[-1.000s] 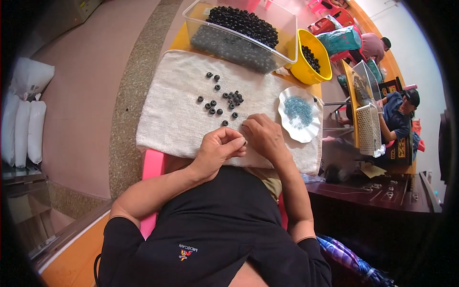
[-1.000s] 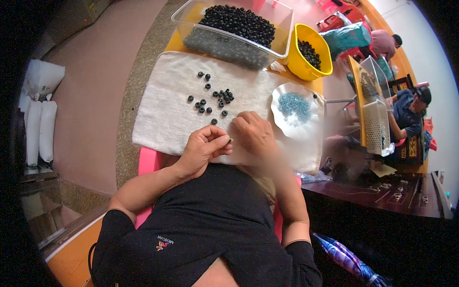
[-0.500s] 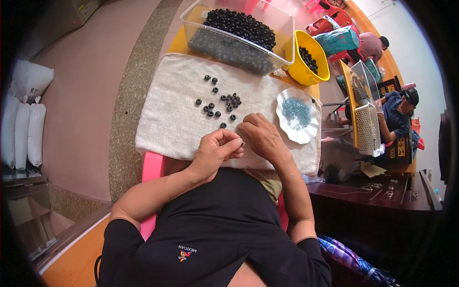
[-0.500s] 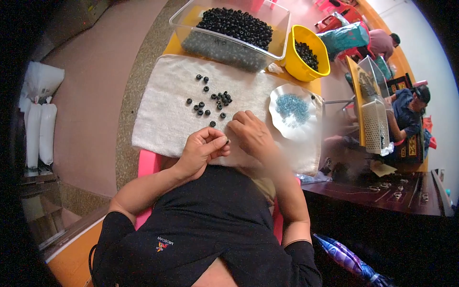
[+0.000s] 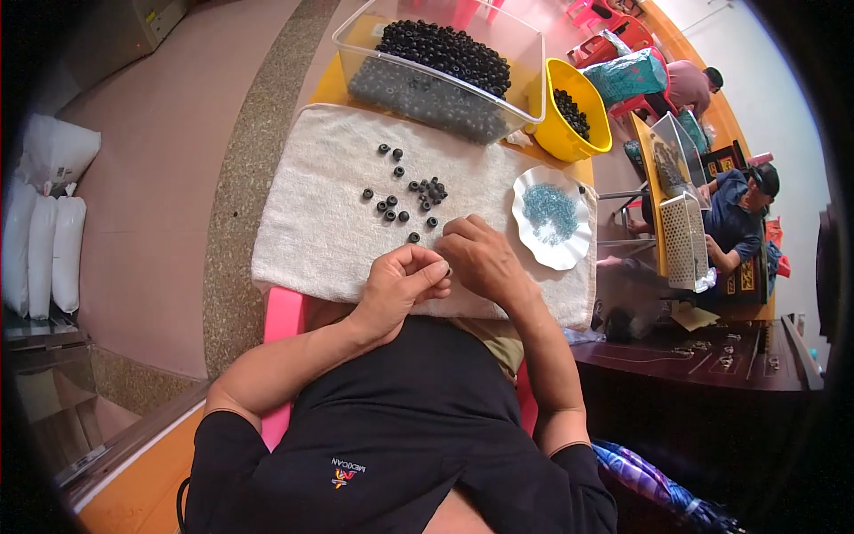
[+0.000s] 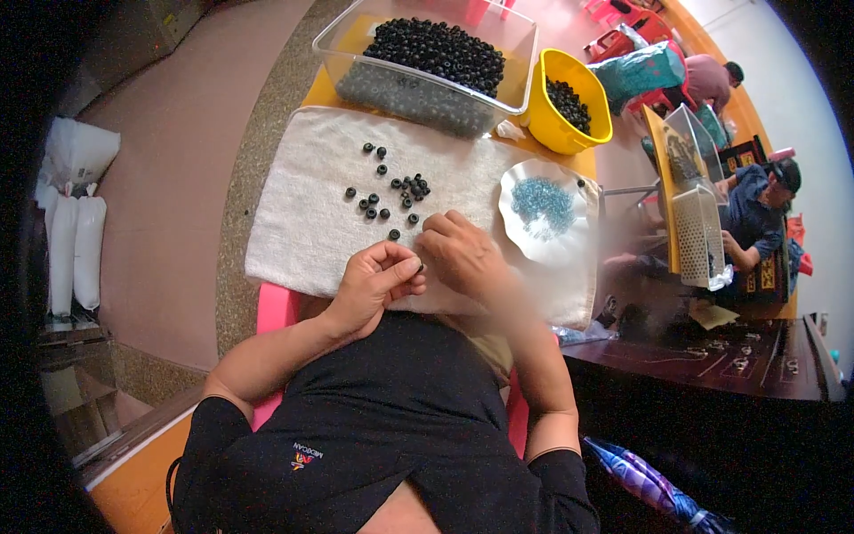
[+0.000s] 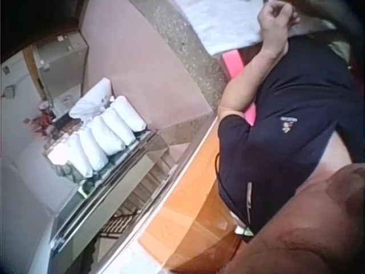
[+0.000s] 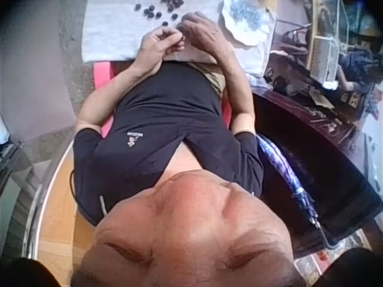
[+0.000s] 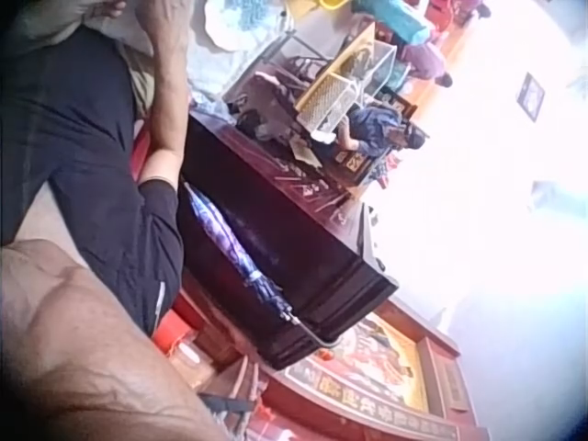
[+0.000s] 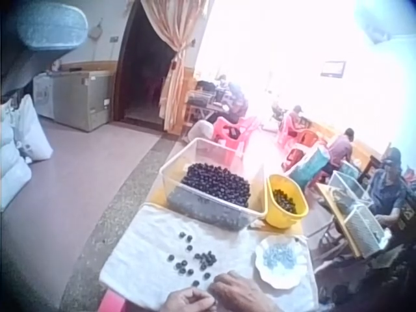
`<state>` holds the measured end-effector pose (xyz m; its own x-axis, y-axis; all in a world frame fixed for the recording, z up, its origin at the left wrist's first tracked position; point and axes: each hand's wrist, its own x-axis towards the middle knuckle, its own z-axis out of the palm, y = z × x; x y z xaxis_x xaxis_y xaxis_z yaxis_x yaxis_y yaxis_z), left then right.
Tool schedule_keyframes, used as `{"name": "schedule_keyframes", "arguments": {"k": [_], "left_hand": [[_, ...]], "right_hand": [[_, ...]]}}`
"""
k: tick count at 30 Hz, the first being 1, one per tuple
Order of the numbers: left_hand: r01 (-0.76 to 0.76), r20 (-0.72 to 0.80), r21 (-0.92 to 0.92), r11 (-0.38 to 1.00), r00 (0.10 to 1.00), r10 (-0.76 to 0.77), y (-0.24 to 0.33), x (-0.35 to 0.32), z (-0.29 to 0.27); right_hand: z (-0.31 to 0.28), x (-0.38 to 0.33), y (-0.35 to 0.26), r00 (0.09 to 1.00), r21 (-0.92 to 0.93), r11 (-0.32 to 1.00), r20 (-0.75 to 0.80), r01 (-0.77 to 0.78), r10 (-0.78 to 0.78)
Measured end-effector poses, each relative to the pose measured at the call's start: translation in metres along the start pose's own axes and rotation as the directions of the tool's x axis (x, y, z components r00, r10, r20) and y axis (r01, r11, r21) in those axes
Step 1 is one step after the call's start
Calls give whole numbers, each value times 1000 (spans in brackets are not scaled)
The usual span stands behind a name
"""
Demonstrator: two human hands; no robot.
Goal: Sorting and inspecting small black components and clear beads on a cloth-covered workbench.
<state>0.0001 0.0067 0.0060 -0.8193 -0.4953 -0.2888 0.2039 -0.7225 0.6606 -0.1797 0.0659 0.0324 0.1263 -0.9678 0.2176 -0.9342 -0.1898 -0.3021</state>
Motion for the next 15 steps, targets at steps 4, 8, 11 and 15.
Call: {"name": "schedule_keyframes", "arguments": {"k": [4, 8, 11, 15], "left_hand": [[-5, 4, 0, 1000, 1000, 5, 0, 0, 0], [-5, 5, -7, 1000, 1000, 5, 0, 0, 0], [-4, 8, 0, 1000, 1000, 4, 0, 0, 0], [-6, 1, -19, 1000, 1000, 6, 0, 0, 1]], "right_hand": [[1, -1, 2, 999, -2, 999, -20, 47, -47], [-2, 1, 0, 999, -25, 999, -5, 45, -45], [-4, 3, -2, 999, -44, 998, 6, 54, -54], [-4, 3, -2, 1000, -40, 999, 11, 20, -19]]}}
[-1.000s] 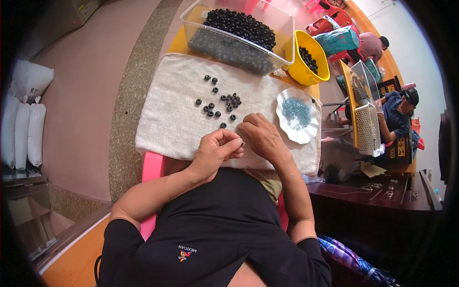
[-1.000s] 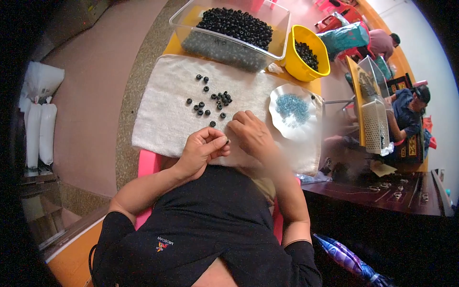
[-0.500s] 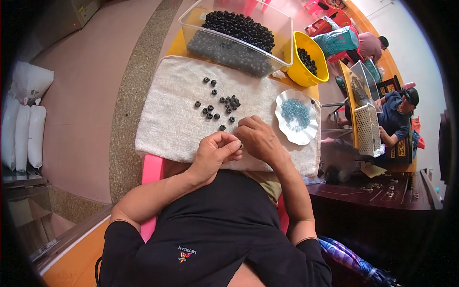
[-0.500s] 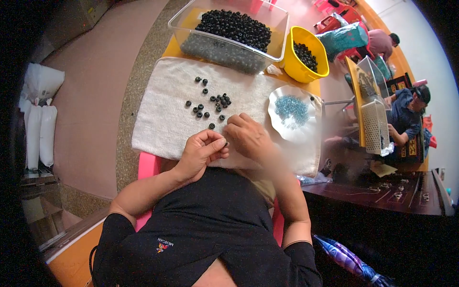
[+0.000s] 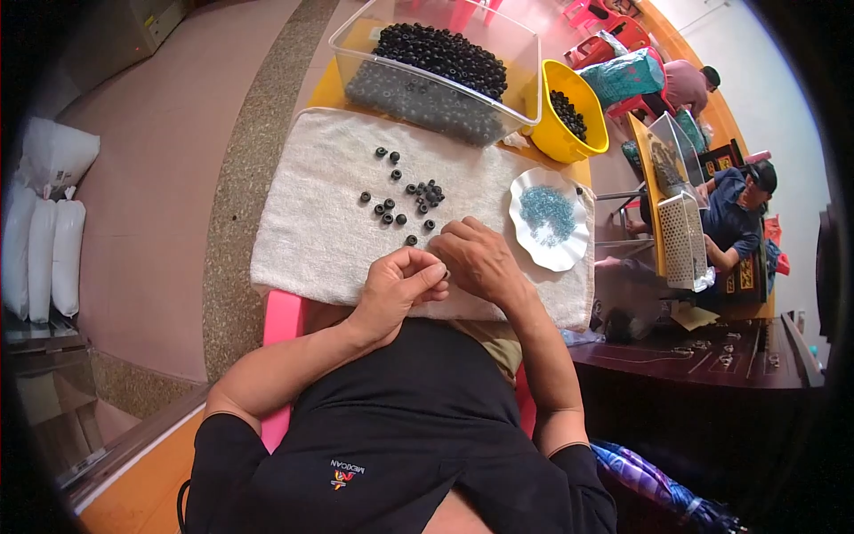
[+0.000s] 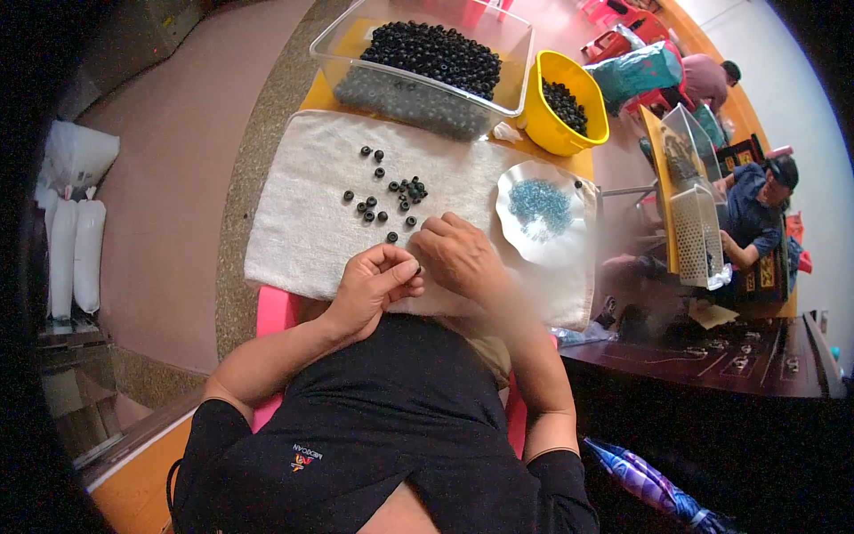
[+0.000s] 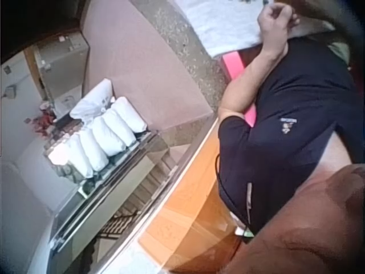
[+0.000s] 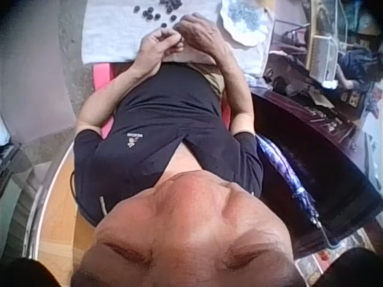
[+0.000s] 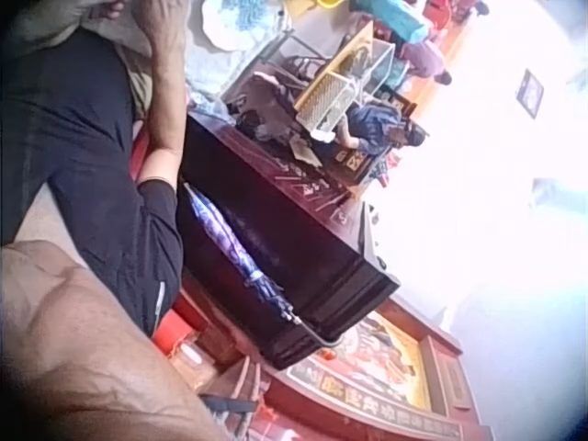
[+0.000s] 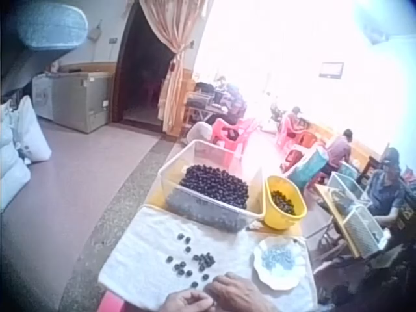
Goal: Sorting and inspecting small black components and clear beads on a cloth-covered workbench.
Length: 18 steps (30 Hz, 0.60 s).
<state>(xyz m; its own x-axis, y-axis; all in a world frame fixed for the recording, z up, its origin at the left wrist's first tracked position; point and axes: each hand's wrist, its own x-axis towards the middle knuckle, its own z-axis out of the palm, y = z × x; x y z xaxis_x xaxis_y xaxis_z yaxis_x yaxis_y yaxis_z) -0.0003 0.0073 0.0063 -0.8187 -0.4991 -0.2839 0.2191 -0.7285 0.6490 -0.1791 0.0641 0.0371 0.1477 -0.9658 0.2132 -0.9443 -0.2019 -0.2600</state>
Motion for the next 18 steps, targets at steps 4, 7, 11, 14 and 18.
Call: {"name": "schedule_keyframes", "arguments": {"k": [4, 7, 11, 14, 18], "left_hand": [[-3, -3, -9, 1000, 1000, 3, 0, 0, 0], [-4, 7, 10, 1000, 1000, 4, -1, 1, -1], [-2, 8, 14, 1000, 1000, 1, -1, 1, -2], [-10, 8, 10, 1000, 1000, 9, -2, 1, -2], [-18, -6, -15, 1000, 1000, 18, -4, 1, -3]], "right_hand": [[5, -1, 2, 1000, -11, 1000, -20, -9, 8], [5, -4, 5, 1000, 7, 1000, -25, -17, 17], [3, -5, 3, 1000, 8, 1000, -9, -28, 28], [2, -6, 2, 999, 31, 999, -8, -37, 37], [5, -12, 8, 993, 246, 964, -38, -102, 115]]}}
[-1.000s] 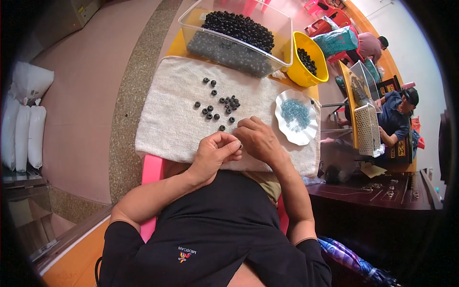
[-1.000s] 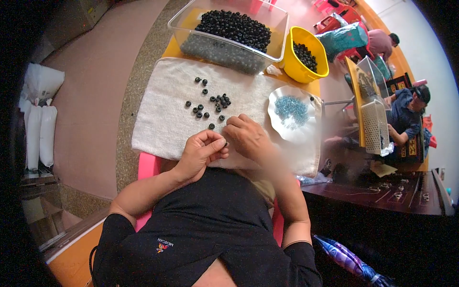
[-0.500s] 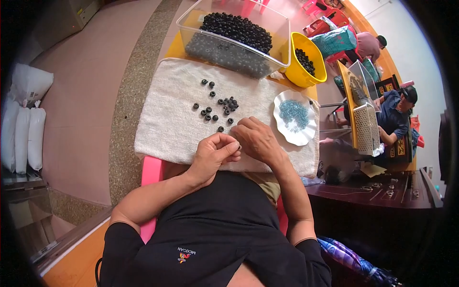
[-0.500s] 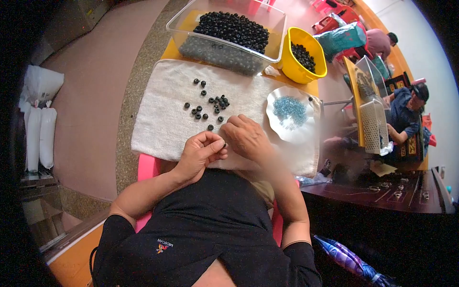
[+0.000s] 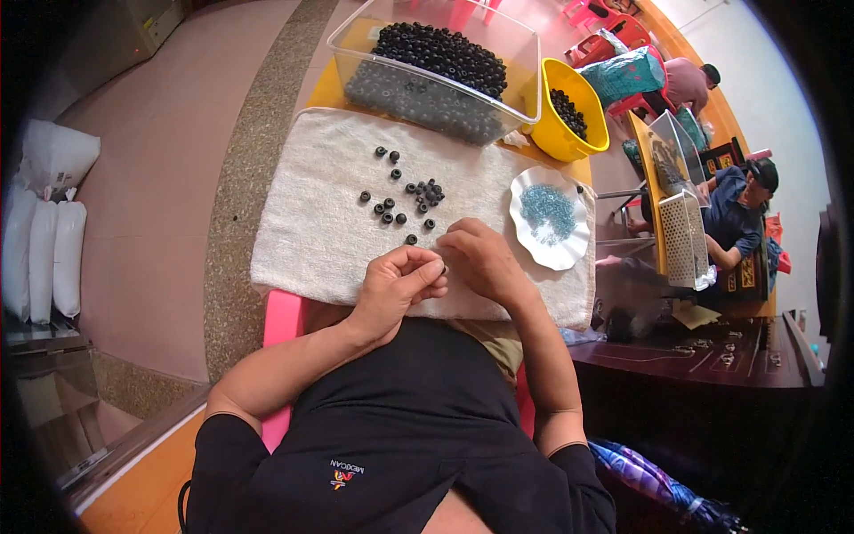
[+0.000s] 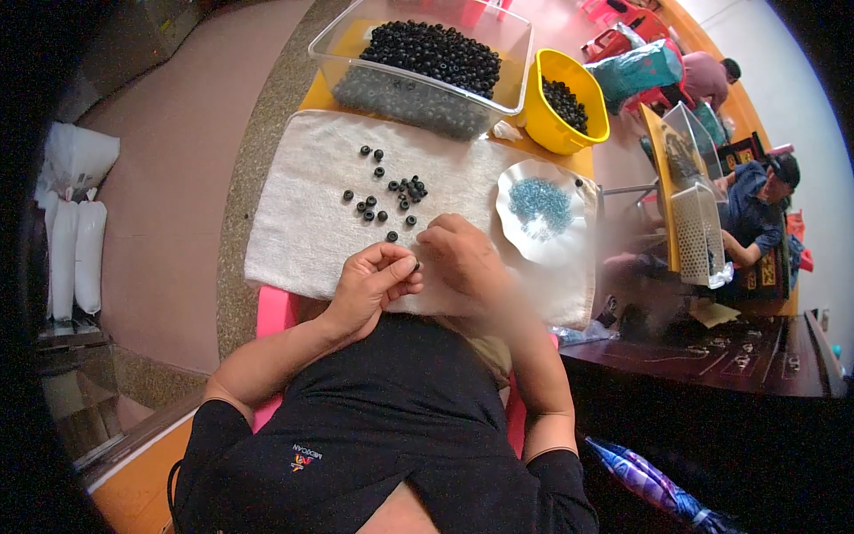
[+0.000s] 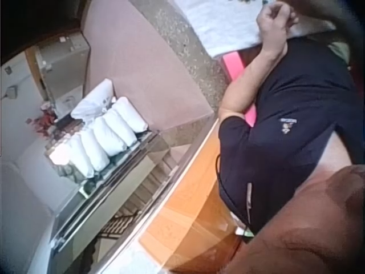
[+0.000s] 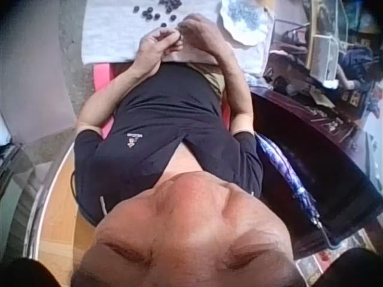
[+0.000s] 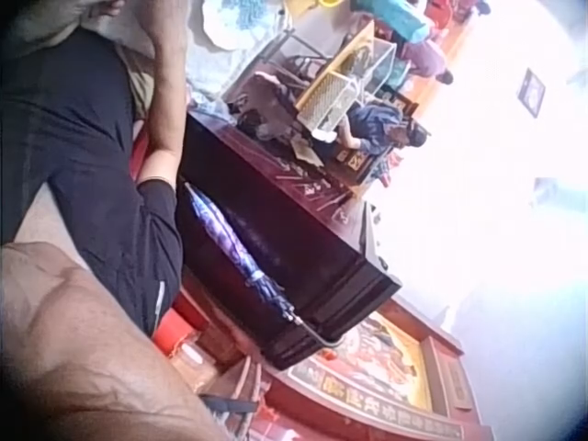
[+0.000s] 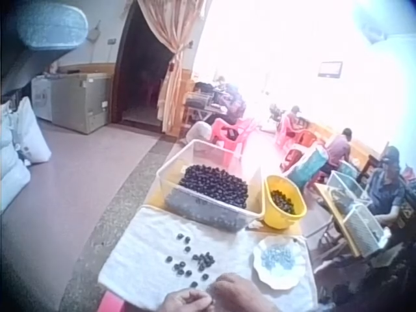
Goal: Sorting and inspecting small black components and clear beads on a cloth-covered workbench.
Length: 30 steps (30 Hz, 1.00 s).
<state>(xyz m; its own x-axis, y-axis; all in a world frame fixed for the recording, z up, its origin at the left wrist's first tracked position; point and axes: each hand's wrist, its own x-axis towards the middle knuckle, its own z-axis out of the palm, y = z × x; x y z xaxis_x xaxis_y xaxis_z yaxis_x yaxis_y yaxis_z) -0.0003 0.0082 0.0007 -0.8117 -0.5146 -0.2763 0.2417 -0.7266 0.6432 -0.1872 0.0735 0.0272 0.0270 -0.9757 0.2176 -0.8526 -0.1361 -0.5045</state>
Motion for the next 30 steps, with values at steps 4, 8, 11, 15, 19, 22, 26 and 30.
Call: {"name": "schedule_keyframes", "arguments": {"k": [4, 8, 11, 15, 19, 22, 26, 30], "left_hand": [[-28, -3, 1, 1000, 1000, 28, 0, 1, -1], [-2, -28, 24, 1000, 1000, 3, 3, 1, 1], [0, -20, 44, 999, 1000, 1, 2, 3, -1], [-1, -6, 59, 998, 1000, 1, 1, 3, 1], [-19, 0, 74, 997, 1000, 19, 0, 1, 1], [-25, 13, 83, 996, 1000, 24, 0, 0, 1], [-29, 19, 112, 993, 999, 27, -2, 1, -2], [-13, 6, 87, 996, 1000, 12, -2, 2, -2]], "right_hand": [[-2, -10, -1, 984, 477, 870, -52, -126, 171], [-4, -21, -1, 959, 788, 575, 70, -221, 273], [-4, -23, -5, 938, 849, 445, 151, -285, 312], [-1, -22, -7, 935, 902, 307, 221, -304, 277], [-5, -19, -17, 935, 901, 300, 235, -312, 267], [-5, -21, -19, 929, 897, 301, 239, -322, 283], [-4, -23, -21, 917, 857, 391, 203, -335, 343], [1, -24, -21, 926, 812, 507, 104, -290, 363]]}}
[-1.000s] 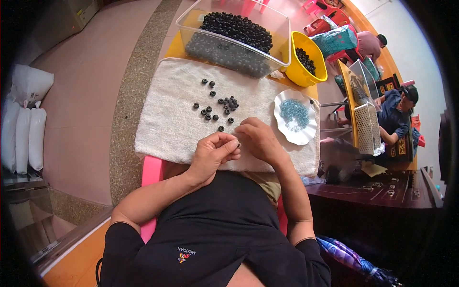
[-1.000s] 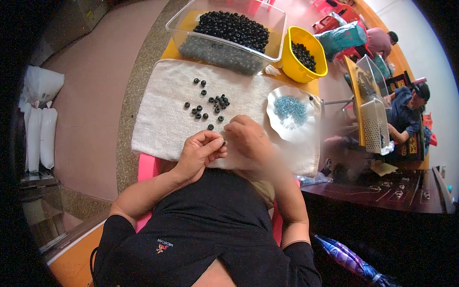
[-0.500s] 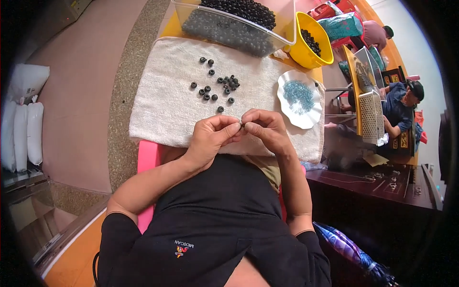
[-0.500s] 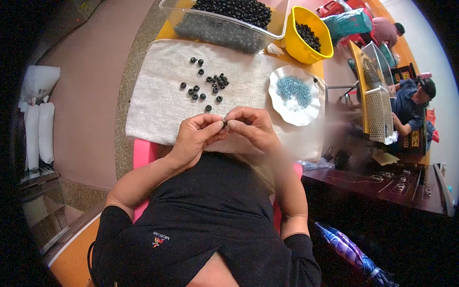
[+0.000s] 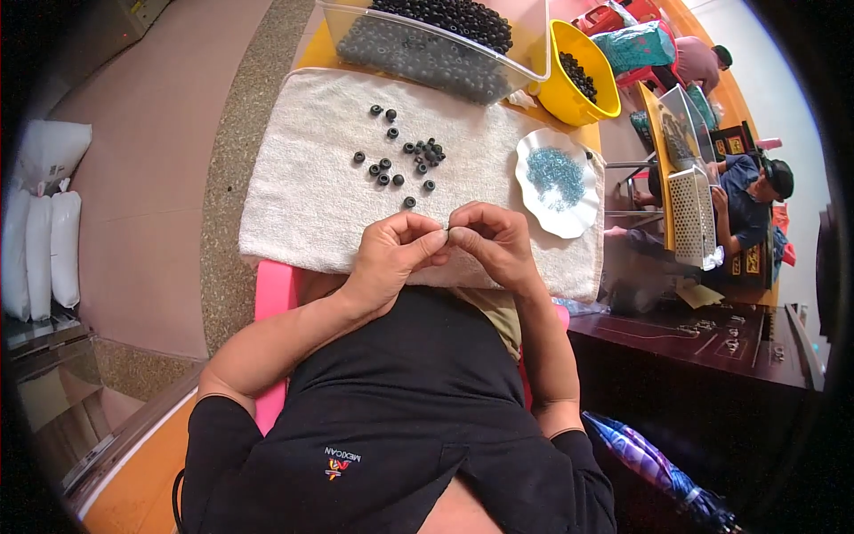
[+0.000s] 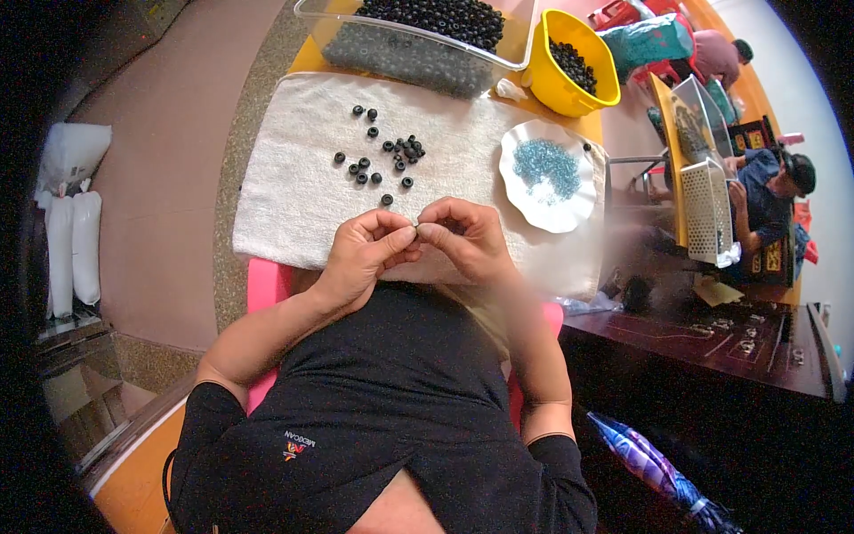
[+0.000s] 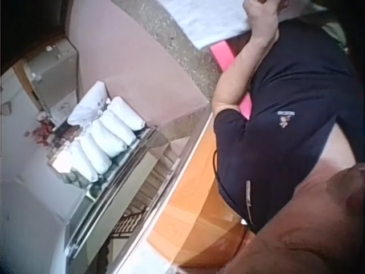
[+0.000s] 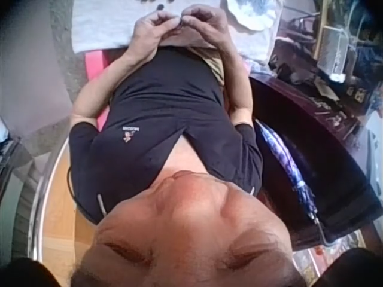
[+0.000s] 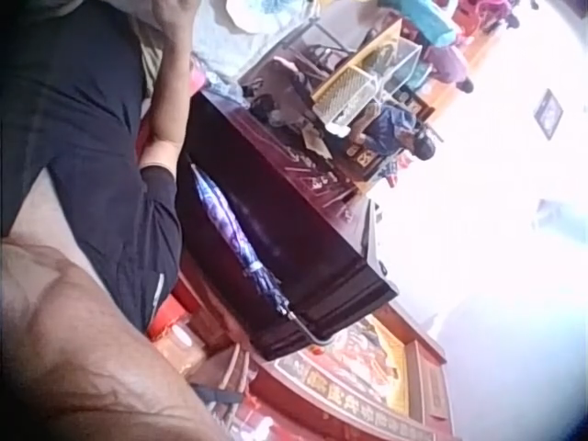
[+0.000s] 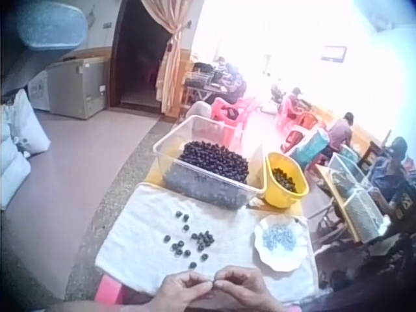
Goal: Sorting and inspecting small black components and clear beads on a cloth-covered workbench.
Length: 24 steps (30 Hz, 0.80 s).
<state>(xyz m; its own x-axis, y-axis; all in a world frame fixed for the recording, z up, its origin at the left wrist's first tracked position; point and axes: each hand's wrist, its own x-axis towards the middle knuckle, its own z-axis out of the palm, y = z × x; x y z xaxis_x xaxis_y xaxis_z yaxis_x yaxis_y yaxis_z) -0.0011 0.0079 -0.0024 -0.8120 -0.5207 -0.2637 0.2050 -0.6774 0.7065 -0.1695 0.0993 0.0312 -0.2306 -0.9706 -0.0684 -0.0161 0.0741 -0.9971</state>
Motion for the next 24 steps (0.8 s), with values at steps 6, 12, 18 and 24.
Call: {"name": "schedule_keyframes", "arguments": {"k": [6, 12, 18, 24], "left_hand": [[-3, 1, -2, 1000, 1000, 3, 0, 0, -1], [-8, 7, -1, 1000, 1000, 8, 1, 0, -1], [11, -5, -40, 999, 1000, -11, 0, 0, -1], [6, -28, -85, 996, 1000, -8, 5, -1, 3]], "right_hand": [[7, -4, -7, 997, -121, 990, -32, 73, -77], [8, -2, -7, 987, -214, 964, 7, 161, -163], [12, -2, 3, 915, -397, 841, -9, 367, -403], [25, -6, 5, 813, -608, 658, -35, 444, -582]]}}
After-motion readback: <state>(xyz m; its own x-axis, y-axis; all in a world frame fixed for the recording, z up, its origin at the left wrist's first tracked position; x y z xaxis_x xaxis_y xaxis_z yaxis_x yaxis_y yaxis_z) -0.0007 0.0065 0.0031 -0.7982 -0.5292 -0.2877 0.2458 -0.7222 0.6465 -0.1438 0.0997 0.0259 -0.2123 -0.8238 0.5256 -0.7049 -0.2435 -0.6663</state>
